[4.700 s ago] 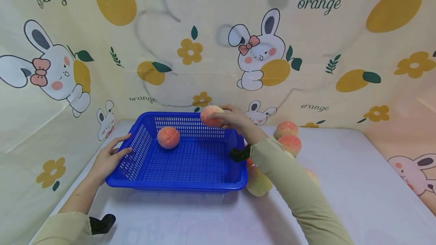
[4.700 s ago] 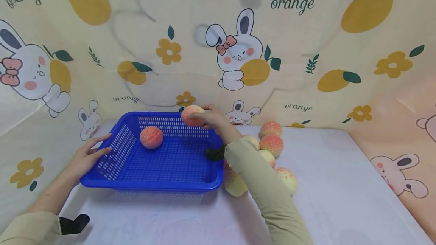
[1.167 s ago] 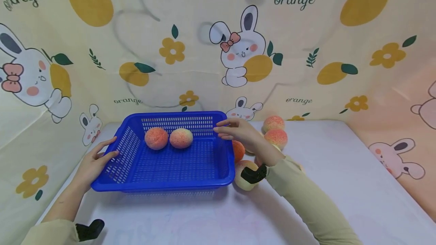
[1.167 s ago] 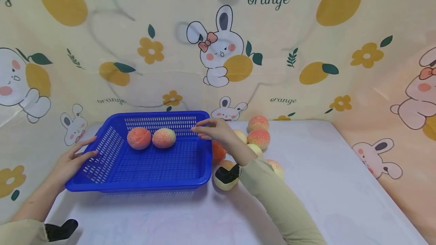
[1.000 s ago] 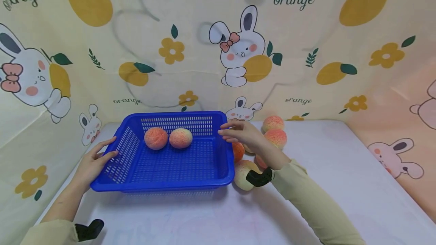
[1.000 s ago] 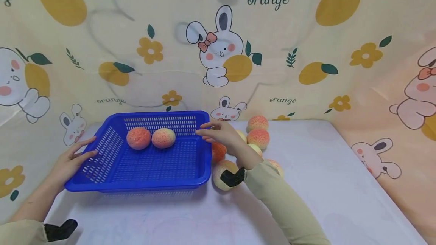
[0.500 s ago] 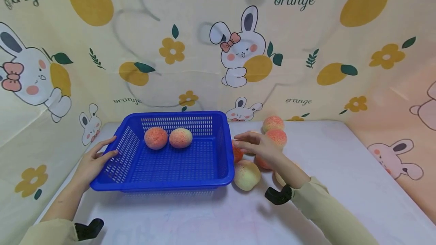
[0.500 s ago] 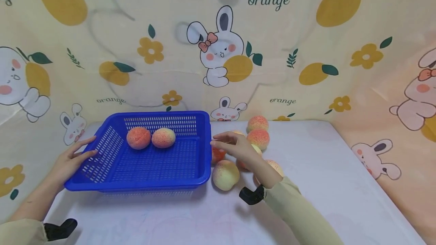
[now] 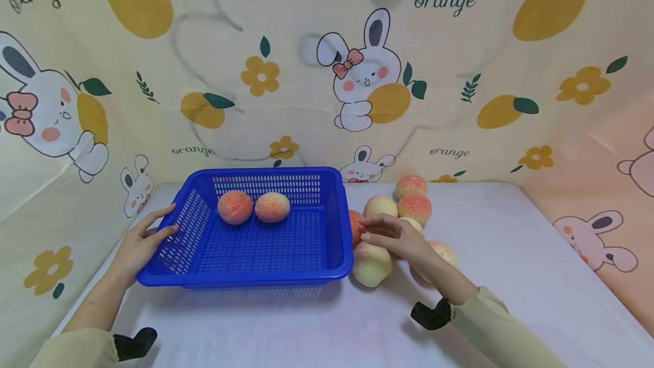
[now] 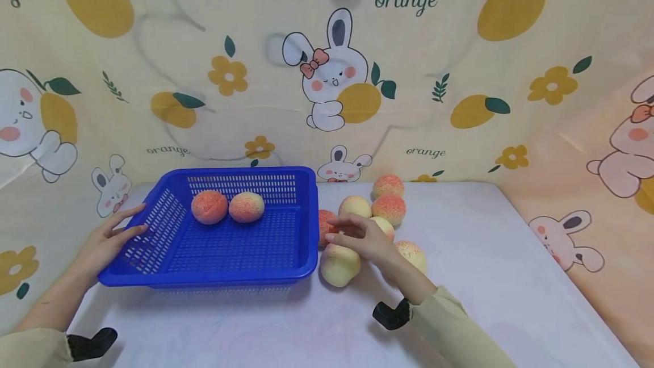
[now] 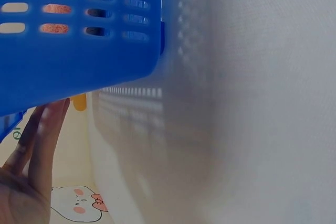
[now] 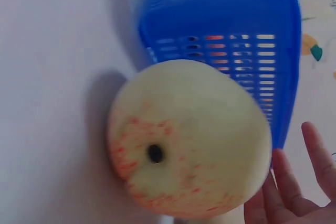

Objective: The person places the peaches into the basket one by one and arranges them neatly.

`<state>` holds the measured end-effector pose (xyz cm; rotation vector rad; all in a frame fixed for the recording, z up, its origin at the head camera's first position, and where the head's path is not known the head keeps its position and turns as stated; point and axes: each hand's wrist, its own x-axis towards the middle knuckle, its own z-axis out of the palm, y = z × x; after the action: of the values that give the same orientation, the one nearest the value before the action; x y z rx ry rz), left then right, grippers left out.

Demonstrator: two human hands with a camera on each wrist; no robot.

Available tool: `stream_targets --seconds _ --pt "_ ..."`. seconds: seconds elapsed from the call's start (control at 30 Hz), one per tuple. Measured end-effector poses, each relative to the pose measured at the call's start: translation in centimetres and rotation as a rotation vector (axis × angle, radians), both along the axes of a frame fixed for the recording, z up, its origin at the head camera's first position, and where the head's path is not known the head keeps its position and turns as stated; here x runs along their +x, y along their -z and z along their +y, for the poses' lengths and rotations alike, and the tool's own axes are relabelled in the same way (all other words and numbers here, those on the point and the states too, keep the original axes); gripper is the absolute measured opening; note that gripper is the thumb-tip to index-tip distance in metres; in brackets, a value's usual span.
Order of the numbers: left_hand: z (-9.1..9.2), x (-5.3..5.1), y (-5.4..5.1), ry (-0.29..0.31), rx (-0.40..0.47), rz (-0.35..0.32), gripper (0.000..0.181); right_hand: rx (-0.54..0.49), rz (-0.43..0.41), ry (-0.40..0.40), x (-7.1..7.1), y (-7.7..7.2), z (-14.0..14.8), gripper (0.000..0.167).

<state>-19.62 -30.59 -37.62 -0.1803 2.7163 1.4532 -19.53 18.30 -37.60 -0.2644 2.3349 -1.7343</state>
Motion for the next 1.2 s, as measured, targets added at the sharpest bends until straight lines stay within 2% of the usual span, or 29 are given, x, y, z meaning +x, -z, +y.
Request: stream_targets --seconds 0.2,0.43,0.63,0.93,1.2 --pt "0.0 -0.1 0.1 0.004 0.005 0.009 0.063 -0.002 0.032 -0.066 0.7 1.3 0.5 0.053" --pt "-0.1 0.0 0.3 0.006 0.007 0.004 0.063 0.059 0.051 -0.107 1.2 2.1 1.0 0.054" --pt "0.0 0.1 0.2 0.012 0.002 0.013 0.063 0.032 0.052 -0.142 1.3 2.9 1.3 0.058" --pt "0.0 0.1 0.2 0.01 0.006 0.01 0.062 0.042 0.045 -0.159 1.6 3.2 1.5 0.065" --pt "0.0 0.1 0.3 0.01 0.01 0.012 0.064 0.06 0.11 -0.2 1.5 3.5 1.7 0.066"
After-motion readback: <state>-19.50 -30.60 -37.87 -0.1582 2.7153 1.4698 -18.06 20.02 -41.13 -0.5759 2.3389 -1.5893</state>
